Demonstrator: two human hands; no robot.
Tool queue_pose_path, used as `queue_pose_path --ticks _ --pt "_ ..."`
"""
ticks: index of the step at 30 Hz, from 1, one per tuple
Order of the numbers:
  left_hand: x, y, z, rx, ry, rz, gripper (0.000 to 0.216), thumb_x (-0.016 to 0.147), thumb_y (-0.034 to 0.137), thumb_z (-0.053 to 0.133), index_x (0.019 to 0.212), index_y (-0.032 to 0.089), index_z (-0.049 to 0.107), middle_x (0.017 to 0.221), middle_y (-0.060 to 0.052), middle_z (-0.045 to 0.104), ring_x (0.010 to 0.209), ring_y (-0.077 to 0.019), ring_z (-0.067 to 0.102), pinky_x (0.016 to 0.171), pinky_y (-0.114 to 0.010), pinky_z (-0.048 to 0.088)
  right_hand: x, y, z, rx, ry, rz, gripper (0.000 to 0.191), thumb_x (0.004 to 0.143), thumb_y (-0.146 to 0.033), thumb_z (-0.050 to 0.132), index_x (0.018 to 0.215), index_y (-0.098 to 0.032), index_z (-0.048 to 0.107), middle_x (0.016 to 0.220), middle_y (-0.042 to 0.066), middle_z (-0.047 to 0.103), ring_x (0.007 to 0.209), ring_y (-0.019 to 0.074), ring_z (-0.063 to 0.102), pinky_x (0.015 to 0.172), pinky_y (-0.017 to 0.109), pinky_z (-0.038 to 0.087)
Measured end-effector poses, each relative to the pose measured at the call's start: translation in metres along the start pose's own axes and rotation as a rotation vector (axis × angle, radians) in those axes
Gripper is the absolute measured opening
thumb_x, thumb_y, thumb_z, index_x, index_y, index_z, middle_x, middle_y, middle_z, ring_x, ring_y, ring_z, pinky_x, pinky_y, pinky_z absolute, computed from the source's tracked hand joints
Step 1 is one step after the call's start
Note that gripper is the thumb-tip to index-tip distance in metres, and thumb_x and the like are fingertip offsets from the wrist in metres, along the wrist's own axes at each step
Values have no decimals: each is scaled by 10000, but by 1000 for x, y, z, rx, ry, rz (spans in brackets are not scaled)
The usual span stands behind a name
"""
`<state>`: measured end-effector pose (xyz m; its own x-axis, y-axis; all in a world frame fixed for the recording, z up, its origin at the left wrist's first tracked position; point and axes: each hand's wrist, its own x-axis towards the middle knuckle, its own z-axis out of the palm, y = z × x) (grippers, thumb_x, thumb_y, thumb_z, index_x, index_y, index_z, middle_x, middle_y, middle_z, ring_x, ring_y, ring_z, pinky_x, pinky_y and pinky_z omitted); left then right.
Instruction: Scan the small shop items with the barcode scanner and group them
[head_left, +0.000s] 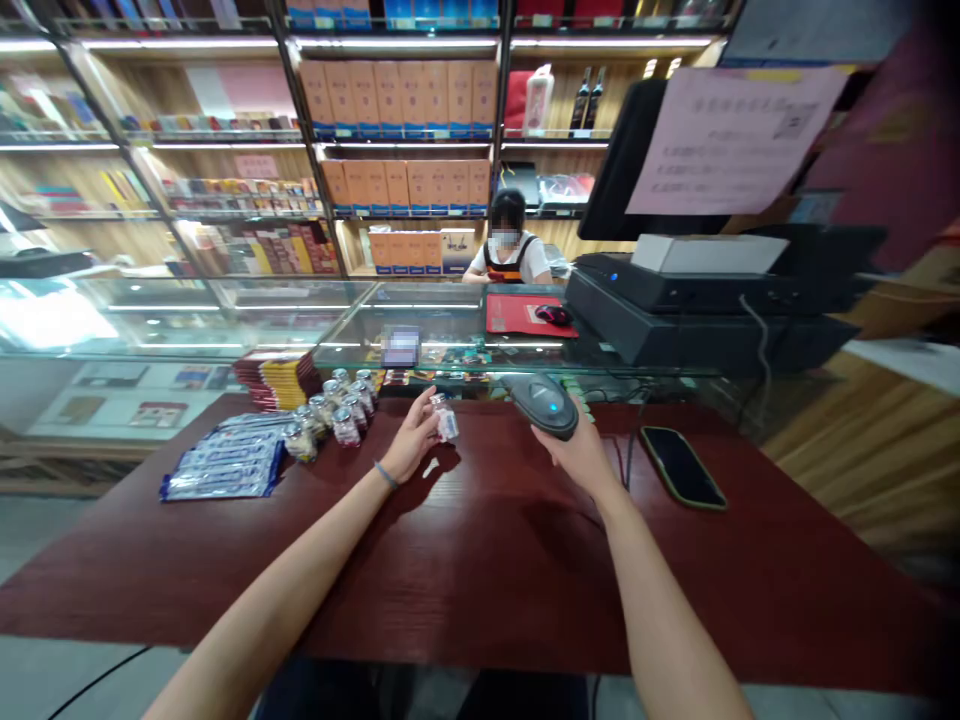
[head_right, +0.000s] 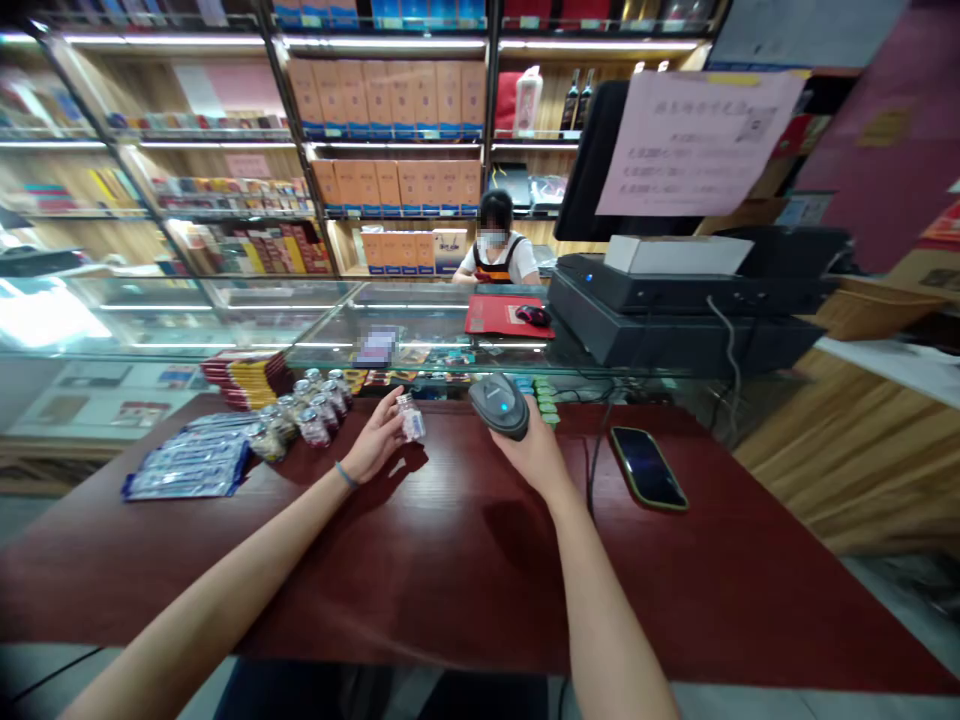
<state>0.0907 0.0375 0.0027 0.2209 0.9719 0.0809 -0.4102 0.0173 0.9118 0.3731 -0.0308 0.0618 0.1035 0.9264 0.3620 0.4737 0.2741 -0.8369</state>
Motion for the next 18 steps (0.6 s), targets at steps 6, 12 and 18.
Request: queue_pose_path --ticks 6,12,18 --pt "-30 20 -50 -116 26 -69 647 847 302 762 1449 318 525 1206 -54 657 950 -159 647 782 -274 539 -15 -15 39 -212 -284 -54 460 764 -345 698 1168 -277 489 931 33 750 896 293 741 745 328 507" --pt "-34 12 -63 -60 41 -61 647 855 395 747 1457 311 528 1262 -76 671 974 -191 662 779 -300 536 -34 -38 67 -433 -505 -141 533 759 -253 689 1226 -302 437 948 35 771 878 330 765 642 283 414" --pt "-30 10 -66 -52 25 -40 637 858 398 737 1455 310 531 1322 -72 653 1010 -188 661 822 -308 539 -39 -43 76 -502 -605 -179 547 770 -247 683 1239 -294 406 995 35 778 889 325 767 645 280 401"
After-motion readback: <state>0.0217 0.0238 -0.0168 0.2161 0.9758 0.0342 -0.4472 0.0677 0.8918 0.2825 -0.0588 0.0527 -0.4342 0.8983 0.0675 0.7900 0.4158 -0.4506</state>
